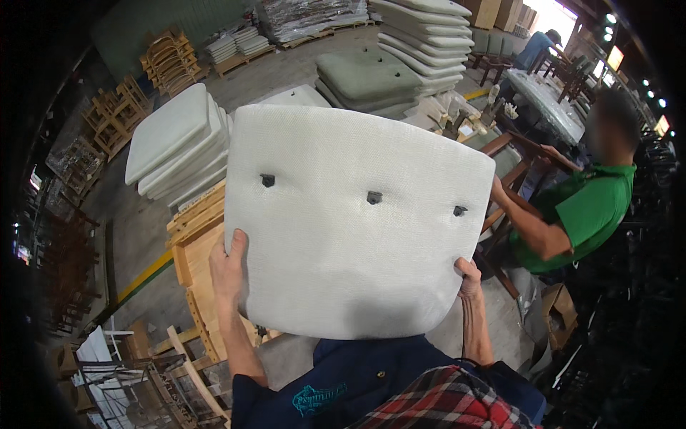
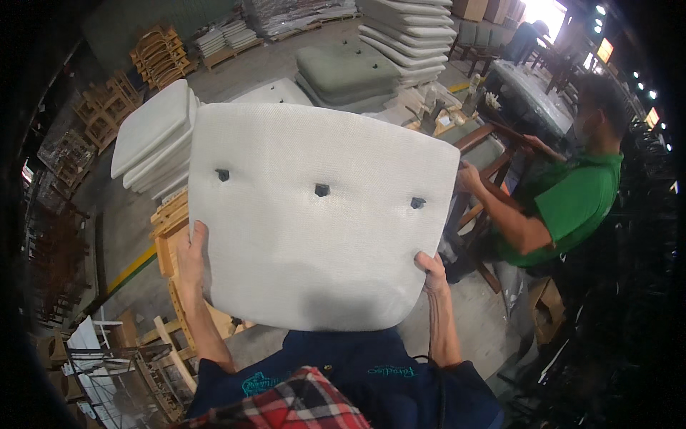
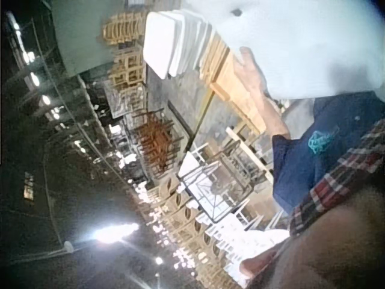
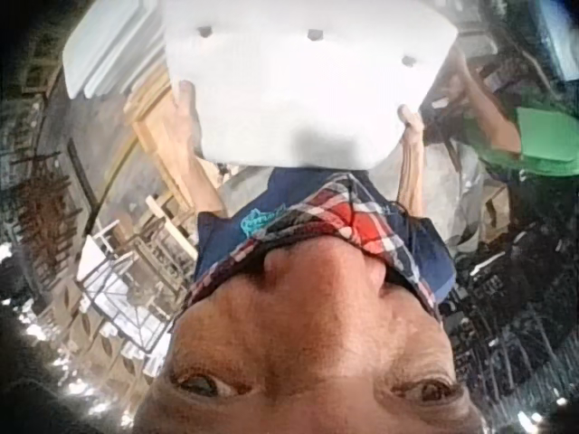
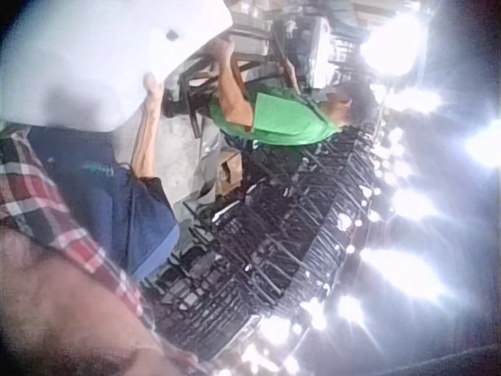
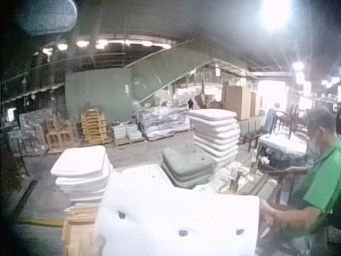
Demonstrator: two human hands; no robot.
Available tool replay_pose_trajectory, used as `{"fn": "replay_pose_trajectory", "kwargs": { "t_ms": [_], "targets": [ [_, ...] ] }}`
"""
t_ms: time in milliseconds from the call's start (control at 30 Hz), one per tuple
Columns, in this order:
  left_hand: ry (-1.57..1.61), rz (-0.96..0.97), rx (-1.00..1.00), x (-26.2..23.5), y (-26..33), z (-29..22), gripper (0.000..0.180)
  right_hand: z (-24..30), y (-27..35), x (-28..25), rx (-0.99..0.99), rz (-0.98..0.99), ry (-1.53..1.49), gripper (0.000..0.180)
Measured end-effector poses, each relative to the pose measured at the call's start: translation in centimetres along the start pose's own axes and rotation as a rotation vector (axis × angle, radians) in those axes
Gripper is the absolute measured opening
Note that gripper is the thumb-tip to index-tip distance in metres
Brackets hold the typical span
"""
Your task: The person uses a pneumatic drill to fasten white chair seat cushions to wooden frames on a workbench. They repeatedly place cushions, align them, and drive screws into pre-drilled holes, then remove and stack the completed units. The process is repeated for multiple cushions in a workshop setting.
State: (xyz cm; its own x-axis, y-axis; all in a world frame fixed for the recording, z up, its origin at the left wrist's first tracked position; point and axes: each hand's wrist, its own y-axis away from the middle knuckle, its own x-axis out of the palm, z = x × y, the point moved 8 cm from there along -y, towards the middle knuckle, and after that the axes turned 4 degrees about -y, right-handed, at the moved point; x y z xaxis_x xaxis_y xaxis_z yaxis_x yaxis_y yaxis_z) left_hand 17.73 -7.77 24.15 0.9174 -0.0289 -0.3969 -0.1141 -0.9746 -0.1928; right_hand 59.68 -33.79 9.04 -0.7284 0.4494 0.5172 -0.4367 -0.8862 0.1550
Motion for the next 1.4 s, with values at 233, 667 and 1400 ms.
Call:
{"fn": "replay_pose_trajectory", "kwargs": {
  "t_ms": [233, 667, 1400],
  "targets": [
    [-0.193, 0.134, -0.058, -0.7, -8.1, -0.5, 0.094, 0.0, -6.4, 2.5, 0.131, 0.11, -0.102, 0.108],
    [-0.599, 0.127, -0.089, 7.0, -21.9, -10.2, 0.091, -2.9, -19.4, 3.4, 0.348, 0.321, -0.468, 0.089],
    [-0.752, -0.368, -0.136, -12.6, -7.5, -13.3, 0.051, 23.4, -55.3, 14.6, -0.461, 0.166, -0.559, 0.06]
  ]
}}
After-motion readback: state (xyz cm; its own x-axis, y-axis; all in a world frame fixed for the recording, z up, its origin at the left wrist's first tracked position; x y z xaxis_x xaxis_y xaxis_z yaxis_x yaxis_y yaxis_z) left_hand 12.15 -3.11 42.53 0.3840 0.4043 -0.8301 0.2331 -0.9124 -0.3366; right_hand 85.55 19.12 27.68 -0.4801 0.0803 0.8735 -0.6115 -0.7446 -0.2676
